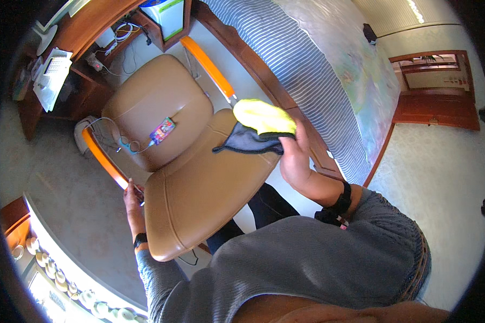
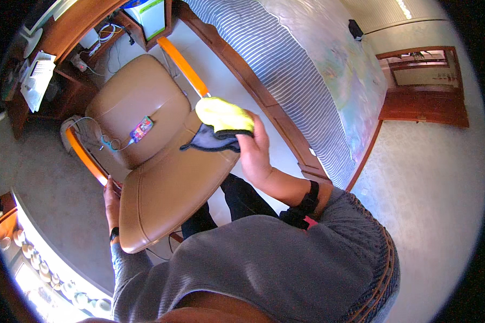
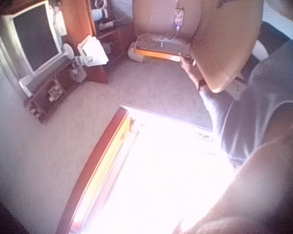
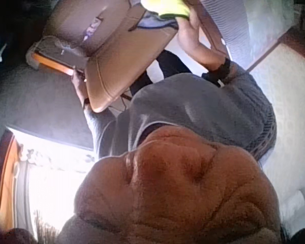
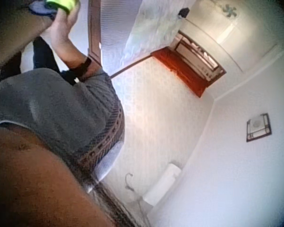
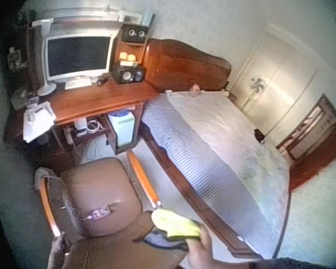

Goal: The person wipes various surfaces in a bedroom using a yellow cloth and a white wipe. They clean the bed frame, a wooden headboard, a desk with a computer monitor, an office chair, and a window sill. The person moves items like a tissue box and papers to access surfaces.

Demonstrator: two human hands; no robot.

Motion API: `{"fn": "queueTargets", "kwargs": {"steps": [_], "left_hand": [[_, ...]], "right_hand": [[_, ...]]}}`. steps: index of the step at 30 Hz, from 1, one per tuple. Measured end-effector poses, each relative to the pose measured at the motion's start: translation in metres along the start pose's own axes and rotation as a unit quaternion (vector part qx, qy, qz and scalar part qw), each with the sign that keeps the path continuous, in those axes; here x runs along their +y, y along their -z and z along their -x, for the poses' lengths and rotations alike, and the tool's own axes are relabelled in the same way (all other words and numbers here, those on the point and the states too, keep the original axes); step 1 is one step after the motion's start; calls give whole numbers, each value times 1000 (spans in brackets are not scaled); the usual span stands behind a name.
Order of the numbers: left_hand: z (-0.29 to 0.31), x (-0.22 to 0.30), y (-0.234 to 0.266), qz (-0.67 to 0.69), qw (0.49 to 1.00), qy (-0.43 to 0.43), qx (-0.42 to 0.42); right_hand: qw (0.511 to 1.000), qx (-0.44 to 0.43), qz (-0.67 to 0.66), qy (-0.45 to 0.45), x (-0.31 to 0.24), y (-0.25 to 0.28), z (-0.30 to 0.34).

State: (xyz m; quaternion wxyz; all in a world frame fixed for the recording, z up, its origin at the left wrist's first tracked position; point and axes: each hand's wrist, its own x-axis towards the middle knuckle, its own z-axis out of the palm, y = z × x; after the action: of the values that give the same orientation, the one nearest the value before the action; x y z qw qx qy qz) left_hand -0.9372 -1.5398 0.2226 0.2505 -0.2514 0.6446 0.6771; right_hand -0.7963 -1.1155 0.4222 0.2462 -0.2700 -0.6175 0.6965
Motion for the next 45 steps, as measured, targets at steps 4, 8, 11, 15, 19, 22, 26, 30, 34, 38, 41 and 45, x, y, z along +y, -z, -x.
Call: {"fn": "queueTargets", "kwargs": {"steps": [4, 8, 11, 15, 19, 22, 26, 30, 34, 38, 41, 45], "left_hand": [[51, -25, 52, -42, 998, 30, 37], [100, -100, 81, -111, 987, 110, 48], [128, -179, 61, -201, 963, 179, -3], [145, -258, -48, -345, 901, 180, -192], [173, -233, -231, -199, 910, 180, -316], [193, -191, -373, 203, 905, 264, -267], [160, -202, -525, 109, 941, 236, -219], [124, -268, -597, 187, 937, 236, -176], [92, -337, -640, 161, 950, 243, -113], [55, -407, -694, 146, 957, 241, -61], [7, -457, -737, 116, 952, 278, -50], [-53, -513, -789, 228, 916, 305, -127]], "right_hand": [[998, -58, -9, -34, -11, -11, 11], [989, -75, -58, -110, -17, 5, 2], [982, -79, -104, -137, -20, 45, -18], [997, -23, -71, -32, -5, 118, -49], [932, -156, 323, 48, 31, 202, -73], [853, -365, 370, -43, 67, 250, -80], [696, -593, 388, -114, 80, 315, -119], [767, -408, 492, 55, 88, 381, -252], [712, -266, 633, 147, 118, 395, -414], [691, -210, 652, 230, 171, 367, -541], [577, -207, 749, 251, 231, 359, -606], [560, -227, 701, 380, 331, 379, -641]]}}
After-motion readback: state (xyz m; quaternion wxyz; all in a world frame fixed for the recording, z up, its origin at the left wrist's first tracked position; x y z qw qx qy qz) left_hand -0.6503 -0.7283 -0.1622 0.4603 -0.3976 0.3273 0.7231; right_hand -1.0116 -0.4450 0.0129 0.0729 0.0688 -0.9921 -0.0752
